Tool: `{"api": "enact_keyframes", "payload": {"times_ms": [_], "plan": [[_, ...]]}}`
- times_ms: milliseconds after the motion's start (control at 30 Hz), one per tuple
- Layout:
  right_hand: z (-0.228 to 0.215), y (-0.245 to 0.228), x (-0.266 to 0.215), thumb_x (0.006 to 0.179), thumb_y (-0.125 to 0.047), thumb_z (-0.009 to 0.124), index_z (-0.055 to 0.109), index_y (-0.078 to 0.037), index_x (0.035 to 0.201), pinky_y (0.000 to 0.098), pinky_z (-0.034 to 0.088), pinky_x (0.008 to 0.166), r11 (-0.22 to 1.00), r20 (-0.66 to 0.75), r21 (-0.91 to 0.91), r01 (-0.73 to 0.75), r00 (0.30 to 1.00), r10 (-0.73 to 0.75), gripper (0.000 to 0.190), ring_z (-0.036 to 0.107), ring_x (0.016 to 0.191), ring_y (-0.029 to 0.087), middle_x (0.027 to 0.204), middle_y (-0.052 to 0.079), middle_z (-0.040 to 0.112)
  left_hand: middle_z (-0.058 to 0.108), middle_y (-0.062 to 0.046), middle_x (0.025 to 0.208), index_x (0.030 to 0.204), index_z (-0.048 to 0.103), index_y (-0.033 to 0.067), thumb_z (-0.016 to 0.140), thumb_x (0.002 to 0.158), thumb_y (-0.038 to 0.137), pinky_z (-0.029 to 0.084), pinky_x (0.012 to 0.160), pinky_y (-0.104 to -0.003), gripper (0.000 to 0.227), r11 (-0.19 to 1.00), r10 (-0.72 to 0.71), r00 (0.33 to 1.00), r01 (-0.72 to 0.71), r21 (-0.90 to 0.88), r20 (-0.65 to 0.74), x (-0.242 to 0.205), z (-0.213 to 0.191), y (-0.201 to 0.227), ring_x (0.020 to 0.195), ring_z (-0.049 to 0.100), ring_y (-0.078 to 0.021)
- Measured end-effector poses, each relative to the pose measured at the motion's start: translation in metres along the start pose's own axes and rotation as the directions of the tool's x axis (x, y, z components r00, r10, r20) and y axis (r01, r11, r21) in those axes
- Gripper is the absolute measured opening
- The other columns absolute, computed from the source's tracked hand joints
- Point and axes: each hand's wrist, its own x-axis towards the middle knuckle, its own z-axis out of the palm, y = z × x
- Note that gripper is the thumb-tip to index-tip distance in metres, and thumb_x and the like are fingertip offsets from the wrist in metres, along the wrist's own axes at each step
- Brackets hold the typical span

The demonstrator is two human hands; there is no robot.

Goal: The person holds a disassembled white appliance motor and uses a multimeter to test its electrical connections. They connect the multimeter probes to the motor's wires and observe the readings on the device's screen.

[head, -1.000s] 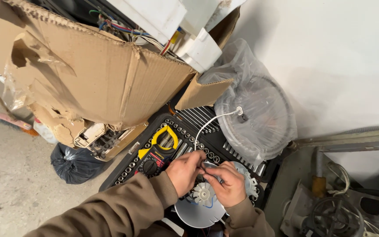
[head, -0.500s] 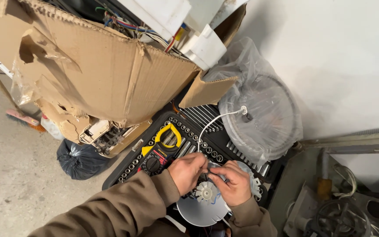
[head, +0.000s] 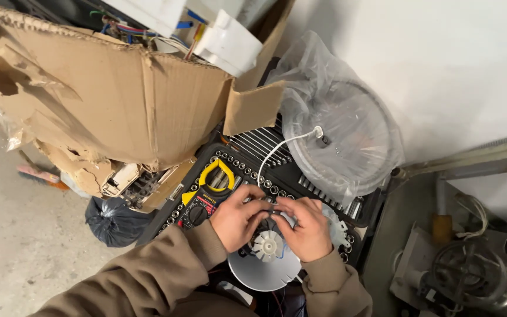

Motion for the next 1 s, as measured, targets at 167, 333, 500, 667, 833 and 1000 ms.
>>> {"api": "enact_keyframes", "payload": {"times_ms": [167, 333, 500, 667, 833, 1000], "plan": [[-0.042, -0.019, -0.013, 0.076, -0.011, 0.085, 0.073, -0.006, 0.106, 0.0351, 0.047, 0.08, 0.996, -0.041, -0.08, 0.031, 0.999, -0.034, 0.033, 0.067, 0.085, 0.022, 0.094, 0.006, 0.075, 0.064, -0.014, 0.114, 0.1, 0.071, 0.0044, 0.076, 0.087, 0.009, 0.059, 0.079, -0.037, 0.015, 0.996, -0.065, 0.998, 0.064, 0.067, 0.017, 0.002, 0.001, -0.004, 0.094, 0.07, -0.0305], [-0.078, -0.008, -0.09, 0.078, -0.016, 0.083, 0.075, -0.01, 0.102, 0.0325, 0.051, 0.076, 0.951, -0.19, -0.127, -0.281, 0.948, 0.255, 0.026, 0.069, 0.082, 0.02, 0.09, 0.004, 0.074, 0.068, -0.01, 0.109, 0.099, 0.072, 0.0044, 0.076, 0.087, 0.009, 0.057, 0.088, -0.038, 0.013, 0.998, 0.008, 0.999, -0.01, 0.06, 0.038, 0.008, -0.005, -0.01, 0.1, 0.07, -0.0305], [-0.058, 0.009, -0.212, 0.077, -0.019, 0.083, 0.078, -0.011, 0.104, 0.0329, 0.056, 0.064, 0.63, -0.281, -0.062, -0.774, 0.619, 0.733, 0.029, 0.068, 0.069, 0.019, 0.087, 0.004, 0.078, 0.068, -0.012, 0.112, 0.1, 0.072, 0.0042, 0.076, 0.086, 0.01, 0.057, 0.087, -0.039, 0.016, 0.992, 0.112, 0.981, -0.119, 0.035, 0.158, 0.025, -0.016, -0.015, 0.101, 0.069, -0.0314], [-0.037, -0.02, -0.26, 0.078, -0.025, 0.08, 0.075, -0.012, 0.111, 0.0323, 0.059, 0.062, 0.332, -0.322, -0.015, -0.943, 0.319, 0.891, 0.036, 0.073, 0.07, 0.014, 0.089, 0.003, 0.082, 0.068, -0.013, 0.115, 0.102, 0.073, 0.0036, 0.075, 0.085, 0.01, 0.058, 0.083, -0.039, 0.018, 0.984, 0.169, 0.932, -0.178, -0.001, 0.321, 0.034, -0.024, -0.023, 0.099, 0.07, -0.0329], [-0.011, -0.056, -0.265, 0.082, -0.031, 0.076, 0.075, -0.013, 0.112, 0.0334, 0.059, 0.068, 0.148, -0.267, -0.082, -0.986, 0.165, 0.949, 0.035, 0.073, 0.067, 0.018, 0.087, 0.005, 0.082, 0.067, -0.012, 0.116, 0.101, 0.072, 0.0041, 0.075, 0.086, 0.012, 0.059, 0.083, -0.039, 0.017, 0.969, 0.248, 0.889, -0.236, -0.078, 0.385, 0.042, -0.029, -0.028, 0.099, 0.07, -0.032], [0.009, -0.053, -0.304, 0.085, -0.03, 0.073, 0.075, -0.013, 0.112, 0.036, 0.059, 0.072, 0.05, -0.3, -0.069, -0.996, 0.069, 0.951, 0.032, 0.074, 0.071, 0.022, 0.086, 0.007, 0.08, 0.067, -0.011, 0.118, 0.105, 0.071, 0.0065, 0.075, 0.085, 0.014, 0.059, 0.081, -0.039, 0.021, 0.972, 0.235, 0.865, -0.221, -0.085, 0.443, 0.045, -0.032, -0.03, 0.098, 0.071, -0.0321]]}}
